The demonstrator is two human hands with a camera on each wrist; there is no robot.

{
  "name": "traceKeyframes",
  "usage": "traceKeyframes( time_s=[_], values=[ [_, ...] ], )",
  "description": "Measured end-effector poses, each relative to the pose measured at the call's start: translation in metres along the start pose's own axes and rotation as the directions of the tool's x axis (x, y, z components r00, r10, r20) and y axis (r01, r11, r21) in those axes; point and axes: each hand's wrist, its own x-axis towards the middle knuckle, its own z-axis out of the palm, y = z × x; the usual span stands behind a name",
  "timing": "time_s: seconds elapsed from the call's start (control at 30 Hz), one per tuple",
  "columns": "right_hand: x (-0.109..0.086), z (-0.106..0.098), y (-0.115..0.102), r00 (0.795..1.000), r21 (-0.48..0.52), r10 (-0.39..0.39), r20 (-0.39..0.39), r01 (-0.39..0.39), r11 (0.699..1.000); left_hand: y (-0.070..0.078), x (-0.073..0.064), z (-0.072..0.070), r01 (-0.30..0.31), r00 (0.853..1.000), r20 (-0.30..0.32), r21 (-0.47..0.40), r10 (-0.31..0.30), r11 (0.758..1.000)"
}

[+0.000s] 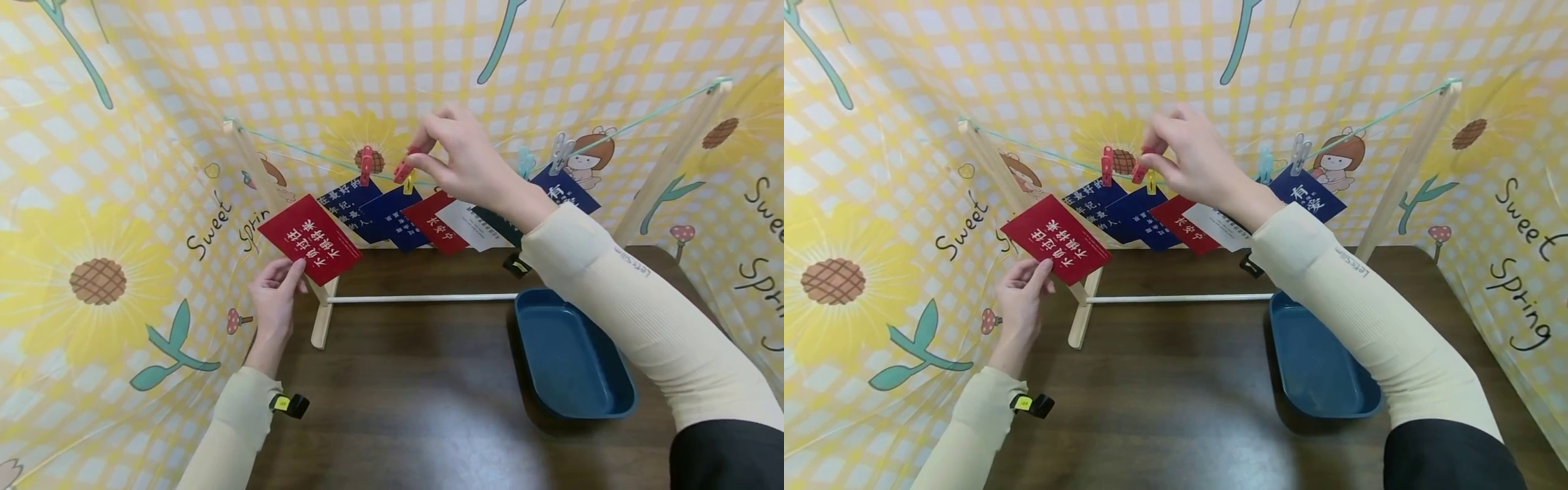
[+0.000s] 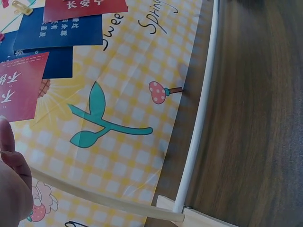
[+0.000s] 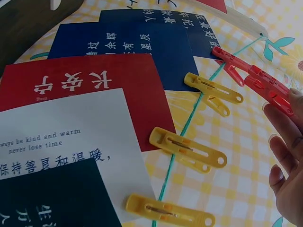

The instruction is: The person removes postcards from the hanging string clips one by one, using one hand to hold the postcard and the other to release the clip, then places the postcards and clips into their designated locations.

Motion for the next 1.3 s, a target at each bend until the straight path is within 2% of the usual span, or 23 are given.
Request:
traceKeyframes(
  time_s=[0.47,0.87,1.3],
  values=[
    [-0.019,-0.007,0.008,1.0,0.004,0.02,-0.009,-0.02,1.0,-0.005,-0.004,0.003,0.007,1.0,0.021,0.034,-0.008,0.999],
    [-0.032,-0.008,0.008,1.0,-0.012,0.024,0.005,-0.024,1.0,0.003,-0.013,0.012,0.036,0.995,0.089,0.031,-0.038,0.999],
    [-0.049,-0.005,0.005,1.0,-0.031,-0.02,-0.002,0.02,0.999,-0.001,-0.02,0.015,0.047,0.987,0.151,0.069,-0.057,0.997]
  ],
)
